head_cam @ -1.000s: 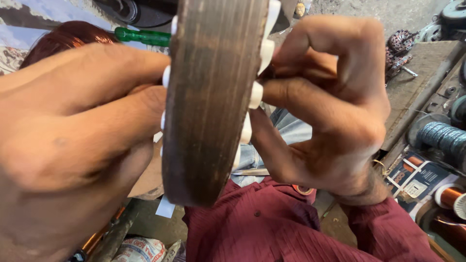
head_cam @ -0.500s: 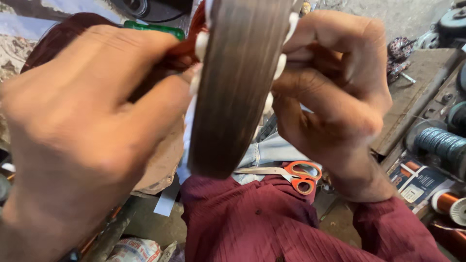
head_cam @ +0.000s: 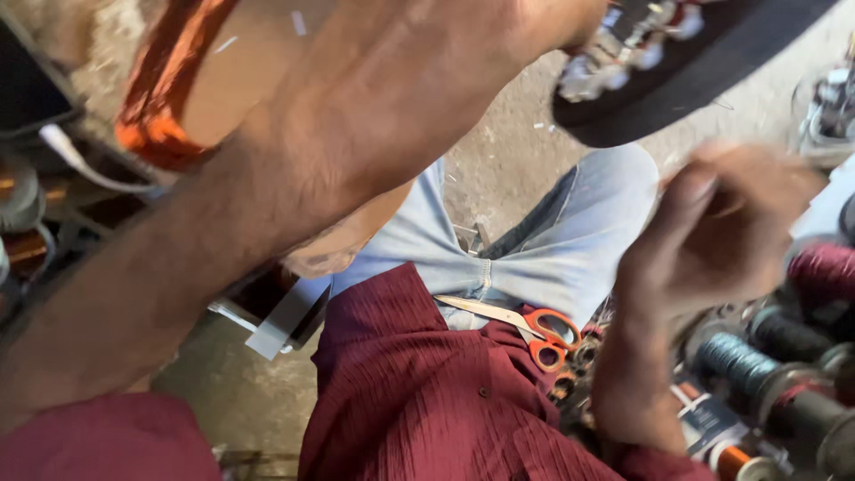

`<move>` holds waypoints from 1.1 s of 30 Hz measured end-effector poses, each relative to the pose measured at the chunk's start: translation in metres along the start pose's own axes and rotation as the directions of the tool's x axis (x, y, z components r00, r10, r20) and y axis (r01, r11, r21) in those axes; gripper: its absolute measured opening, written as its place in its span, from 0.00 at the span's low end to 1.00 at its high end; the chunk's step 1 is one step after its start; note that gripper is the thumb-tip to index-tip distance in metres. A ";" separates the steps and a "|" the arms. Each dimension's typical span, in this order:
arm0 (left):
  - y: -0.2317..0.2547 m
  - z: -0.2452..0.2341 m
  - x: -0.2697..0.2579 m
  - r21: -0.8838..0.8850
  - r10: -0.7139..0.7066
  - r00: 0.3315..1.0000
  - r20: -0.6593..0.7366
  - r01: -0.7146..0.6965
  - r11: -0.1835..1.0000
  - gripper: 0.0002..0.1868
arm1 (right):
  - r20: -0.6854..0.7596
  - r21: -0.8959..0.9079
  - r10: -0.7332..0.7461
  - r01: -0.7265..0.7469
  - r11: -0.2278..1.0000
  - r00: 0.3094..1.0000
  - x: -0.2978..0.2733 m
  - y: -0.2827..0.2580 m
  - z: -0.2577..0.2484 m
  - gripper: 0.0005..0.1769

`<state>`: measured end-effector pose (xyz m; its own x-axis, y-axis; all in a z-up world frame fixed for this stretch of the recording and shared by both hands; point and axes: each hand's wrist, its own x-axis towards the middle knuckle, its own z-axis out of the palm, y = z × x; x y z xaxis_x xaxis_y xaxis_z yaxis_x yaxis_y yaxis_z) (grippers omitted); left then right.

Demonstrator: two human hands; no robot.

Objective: The person winds copper wire around a laminated core, inserting white spacers between layers. They repeatedly wrap the wire, adjust the core, and use a hammer to secure the windings.

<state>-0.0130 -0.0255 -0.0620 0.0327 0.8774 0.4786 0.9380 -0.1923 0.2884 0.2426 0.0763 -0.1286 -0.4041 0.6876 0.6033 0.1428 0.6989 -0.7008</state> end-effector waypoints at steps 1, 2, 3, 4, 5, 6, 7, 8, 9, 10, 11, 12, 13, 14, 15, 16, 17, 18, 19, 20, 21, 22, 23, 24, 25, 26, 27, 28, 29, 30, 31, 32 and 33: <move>-0.001 -0.002 -0.008 -0.073 -0.002 0.999 -0.050 -0.002 0.997 0.13 | 0.031 0.105 -0.016 0.013 0.994 0.999 -0.009 -0.010 0.012 0.04; 0.000 -0.007 -0.019 -0.142 0.008 0.994 -0.110 -0.024 0.990 0.15 | 0.216 0.088 -0.025 0.006 0.996 0.976 -0.019 -0.021 0.021 0.04; 0.003 -0.011 -0.029 -0.170 -0.044 0.988 -0.146 0.018 0.985 0.17 | 0.393 0.070 -0.036 0.010 0.997 0.919 -0.028 -0.033 0.031 0.06; 0.004 -0.015 -0.039 -0.211 -0.084 0.980 -0.178 0.045 0.977 0.18 | 0.561 0.104 -0.016 -0.051 0.993 0.827 -0.032 -0.043 0.040 0.20; 0.012 -0.019 -0.054 -0.214 -0.184 0.965 -0.185 0.143 0.966 0.20 | 0.637 0.126 -0.003 -0.100 0.987 0.771 -0.035 -0.049 0.055 0.30; 0.020 -0.020 -0.067 -0.228 -0.277 0.942 -0.190 0.232 0.946 0.21 | 0.705 0.133 0.015 -0.152 0.979 0.709 -0.036 -0.053 0.067 0.42; 0.027 -0.017 -0.077 -0.280 -0.338 0.912 -0.233 0.270 0.921 0.19 | 0.718 0.129 -0.025 -0.098 0.987 0.695 -0.036 -0.054 0.076 0.43; 0.036 -0.010 -0.087 -0.335 -0.402 0.874 -0.273 0.305 0.891 0.17 | 0.733 0.124 -0.063 -0.042 0.991 0.677 -0.035 -0.054 0.084 0.43; 0.044 -0.002 -0.098 -0.392 -0.465 0.831 -0.307 0.335 0.857 0.16 | 0.749 0.120 -0.100 0.014 0.993 0.655 -0.036 -0.054 0.088 0.44; 0.055 0.005 -0.111 -0.398 -0.529 0.785 -0.322 0.394 0.828 0.15 | 0.734 0.114 -0.108 0.035 0.993 0.671 -0.039 -0.053 0.089 0.38; 0.066 0.012 -0.123 -0.407 -0.589 0.735 -0.336 0.451 0.795 0.14 | 0.718 0.107 -0.116 0.056 0.993 0.686 -0.040 -0.050 0.090 0.32; 0.074 0.018 -0.135 -0.471 -0.650 0.690 -0.318 0.480 0.740 0.11 | 0.703 0.105 -0.130 0.079 0.991 0.700 -0.041 -0.048 0.089 0.27; 0.080 0.025 -0.143 -0.514 -0.692 0.655 -0.304 0.498 0.698 0.10 | 0.700 0.103 -0.127 0.077 0.992 0.702 -0.043 -0.046 0.087 0.25; 0.085 0.028 -0.151 -0.552 -0.731 0.618 -0.290 0.516 0.655 0.09 | 0.696 0.107 -0.127 0.072 0.992 0.707 -0.046 -0.045 0.085 0.23; 0.089 0.033 -0.156 -0.572 -0.754 0.593 -0.284 0.526 0.629 0.09 | 0.692 0.111 -0.126 0.067 0.992 0.711 -0.049 -0.045 0.082 0.23; 0.090 0.035 -0.159 -0.592 -0.771 0.574 -0.275 0.530 0.606 0.09 | 0.670 0.152 -0.096 -0.009 0.988 0.736 -0.051 -0.045 0.080 0.18; 0.091 0.037 -0.160 -0.634 -0.776 0.585 -0.235 0.513 0.578 0.11 | 0.647 0.195 -0.064 -0.084 0.977 0.760 -0.053 -0.045 0.077 0.14; 0.094 0.038 -0.160 -0.671 -0.781 0.595 -0.191 0.501 0.546 0.13 | 0.627 0.244 -0.028 -0.162 0.956 0.778 -0.056 -0.046 0.075 0.09; 0.097 0.039 -0.160 -0.706 -0.782 0.605 -0.148 0.489 0.512 0.15 | 0.625 0.239 0.133 -0.351 0.905 0.769 -0.058 -0.047 0.072 0.11; 0.100 0.040 -0.158 -0.764 -0.799 0.596 -0.084 0.476 0.435 0.18 | 0.621 0.234 0.290 -0.525 0.818 0.729 -0.060 -0.049 0.065 0.12; 0.103 0.041 -0.155 -0.814 -0.809 0.587 -0.019 0.460 0.353 0.21 | 0.617 0.232 0.435 -0.680 0.696 0.656 -0.062 -0.050 0.060 0.14; 0.103 0.043 -0.149 -0.860 -0.808 0.587 0.042 0.434 0.270 0.23 | 0.622 0.304 0.409 -0.688 0.659 0.668 -0.061 -0.050 0.054 0.14; 0.104 0.044 -0.145 -0.894 -0.806 0.585 0.091 0.404 0.193 0.21 | 0.625 0.374 0.383 -0.691 0.618 0.680 -0.061 -0.050 0.049 0.13; 0.108 0.045 -0.143 -0.918 -0.805 0.575 0.142 0.380 0.109 0.19 | 0.633 0.438 0.356 -0.698 0.567 0.687 -0.062 -0.050 0.044 0.12; 0.111 0.045 -0.140 -0.935 -0.800 0.568 0.195 0.355 0.024 0.17 | 0.627 0.460 0.371 -0.710 0.533 0.685 -0.064 -0.050 0.039 0.13; 0.114 0.045 -0.139 -0.938 -0.799 0.579 0.162 0.342 0.058 0.16 | 0.621 0.481 0.390 -0.724 0.495 0.679 -0.067 -0.051 0.035 0.14; 0.117 0.045 -0.137 -0.940 -0.797 0.590 0.128 0.328 0.091 0.15 | 0.616 0.502 0.409 -0.735 0.455 0.674 -0.069 -0.051 0.032 0.15; 0.118 0.045 -0.135 -0.940 -0.794 0.600 0.095 0.316 0.126 0.15 | 0.602 0.492 0.408 -0.721 0.488 0.687 -0.071 -0.052 0.030 0.15; 0.120 0.044 -0.134 -0.937 -0.801 0.592 0.089 0.323 0.135 0.14 | 0.588 0.480 0.406 -0.706 0.520 0.699 -0.071 -0.053 0.028 0.15; 0.122 0.044 -0.133 -0.934 -0.809 0.582 0.082 0.329 0.142 0.13 | 0.576 0.466 0.404 -0.691 0.552 0.711 -0.071 -0.053 0.026 0.15; 0.123 0.044 -0.131 -0.930 -0.817 0.572 0.075 0.335 0.149 0.12 | 0.574 0.457 0.380 -0.669 0.587 0.725 -0.071 -0.054 0.024 0.14; 0.125 0.044 -0.131 -0.922 -0.811 0.583 0.054 0.341 0.184 0.11 | 0.574 0.447 0.355 -0.645 0.619 0.738 -0.070 -0.054 0.022 0.13; 0.125 0.043 -0.132 -0.912 -0.805 0.593 0.033 0.346 0.218 0.11 | 0.574 0.437 0.329 -0.621 0.651 0.749 -0.069 -0.055 0.021 0.12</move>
<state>0.1149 -0.1459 -0.1249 -0.7241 0.6893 0.0247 -0.0989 -0.1392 0.9853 0.2438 -0.0140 -0.1399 -0.7746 0.6324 0.0026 -0.0507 -0.0580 -0.9970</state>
